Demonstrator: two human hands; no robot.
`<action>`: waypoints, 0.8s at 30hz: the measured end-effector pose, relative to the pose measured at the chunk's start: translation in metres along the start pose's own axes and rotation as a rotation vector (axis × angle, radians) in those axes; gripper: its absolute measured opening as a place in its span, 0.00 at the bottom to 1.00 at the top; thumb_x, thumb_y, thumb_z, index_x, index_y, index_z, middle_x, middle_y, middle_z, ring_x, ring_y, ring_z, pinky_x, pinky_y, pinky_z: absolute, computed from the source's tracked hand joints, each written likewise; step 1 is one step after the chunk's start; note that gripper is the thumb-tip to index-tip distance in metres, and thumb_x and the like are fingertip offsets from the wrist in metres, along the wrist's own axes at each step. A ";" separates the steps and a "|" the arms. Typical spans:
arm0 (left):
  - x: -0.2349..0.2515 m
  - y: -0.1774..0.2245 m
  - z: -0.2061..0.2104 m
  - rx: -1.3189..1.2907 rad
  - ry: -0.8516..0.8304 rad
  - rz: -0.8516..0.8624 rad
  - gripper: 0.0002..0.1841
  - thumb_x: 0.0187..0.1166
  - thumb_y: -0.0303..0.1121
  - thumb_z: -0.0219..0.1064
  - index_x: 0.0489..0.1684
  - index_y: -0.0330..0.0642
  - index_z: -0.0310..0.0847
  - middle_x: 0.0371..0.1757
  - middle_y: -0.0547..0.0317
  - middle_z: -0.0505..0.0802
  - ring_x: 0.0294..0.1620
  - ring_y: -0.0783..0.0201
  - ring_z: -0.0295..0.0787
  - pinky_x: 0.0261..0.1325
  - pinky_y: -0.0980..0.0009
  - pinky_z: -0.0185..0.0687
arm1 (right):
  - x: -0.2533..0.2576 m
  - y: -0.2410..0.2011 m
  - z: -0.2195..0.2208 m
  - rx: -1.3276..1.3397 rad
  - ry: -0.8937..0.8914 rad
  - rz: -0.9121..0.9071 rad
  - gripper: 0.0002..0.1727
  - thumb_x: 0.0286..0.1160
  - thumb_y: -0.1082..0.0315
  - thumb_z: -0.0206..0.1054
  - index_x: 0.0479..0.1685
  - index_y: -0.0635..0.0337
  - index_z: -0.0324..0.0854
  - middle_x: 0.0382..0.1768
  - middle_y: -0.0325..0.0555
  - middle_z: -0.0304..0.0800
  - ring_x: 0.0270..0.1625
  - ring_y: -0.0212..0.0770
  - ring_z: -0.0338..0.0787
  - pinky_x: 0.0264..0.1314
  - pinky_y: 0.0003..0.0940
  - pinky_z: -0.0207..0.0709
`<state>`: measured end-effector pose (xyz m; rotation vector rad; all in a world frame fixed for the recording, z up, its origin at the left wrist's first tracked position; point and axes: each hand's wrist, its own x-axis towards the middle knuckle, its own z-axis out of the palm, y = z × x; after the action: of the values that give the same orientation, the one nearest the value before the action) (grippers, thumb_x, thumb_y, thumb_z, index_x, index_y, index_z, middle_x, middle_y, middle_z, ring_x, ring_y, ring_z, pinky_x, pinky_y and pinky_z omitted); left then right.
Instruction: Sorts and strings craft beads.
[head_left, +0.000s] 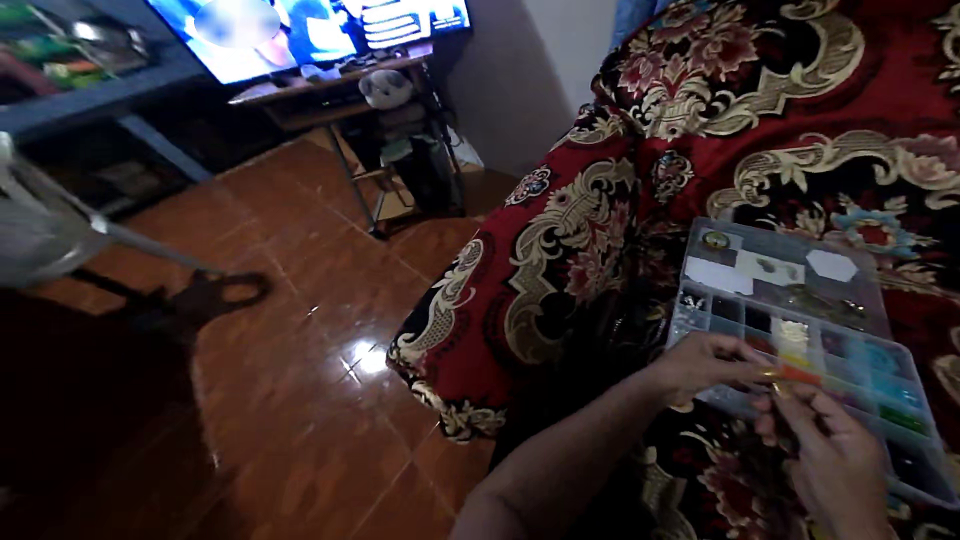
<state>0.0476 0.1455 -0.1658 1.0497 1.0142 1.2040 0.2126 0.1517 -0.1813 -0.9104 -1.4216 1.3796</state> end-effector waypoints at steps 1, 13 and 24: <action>0.000 0.000 0.000 0.003 0.007 0.006 0.05 0.81 0.22 0.65 0.46 0.29 0.84 0.40 0.60 0.90 0.41 0.71 0.86 0.51 0.69 0.85 | 0.000 0.000 0.000 0.015 -0.003 0.001 0.08 0.83 0.75 0.55 0.44 0.63 0.81 0.25 0.29 0.91 0.19 0.23 0.86 0.21 0.18 0.83; 0.000 0.001 0.001 -0.036 0.025 -0.017 0.05 0.80 0.20 0.65 0.45 0.29 0.85 0.39 0.60 0.91 0.37 0.73 0.86 0.48 0.72 0.85 | 0.002 0.008 -0.004 -0.025 -0.057 -0.089 0.09 0.82 0.72 0.56 0.48 0.64 0.82 0.35 0.30 0.91 0.21 0.21 0.84 0.24 0.18 0.82; 0.001 -0.001 -0.004 0.193 0.065 0.030 0.09 0.82 0.25 0.65 0.49 0.27 0.84 0.44 0.55 0.89 0.42 0.72 0.84 0.51 0.72 0.81 | 0.001 0.005 -0.002 -0.086 -0.037 -0.116 0.08 0.80 0.72 0.59 0.45 0.65 0.82 0.31 0.29 0.91 0.22 0.20 0.85 0.25 0.15 0.82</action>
<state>0.0437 0.1471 -0.1673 1.1856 1.1869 1.1879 0.2134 0.1541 -0.1862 -0.8477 -1.5479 1.2632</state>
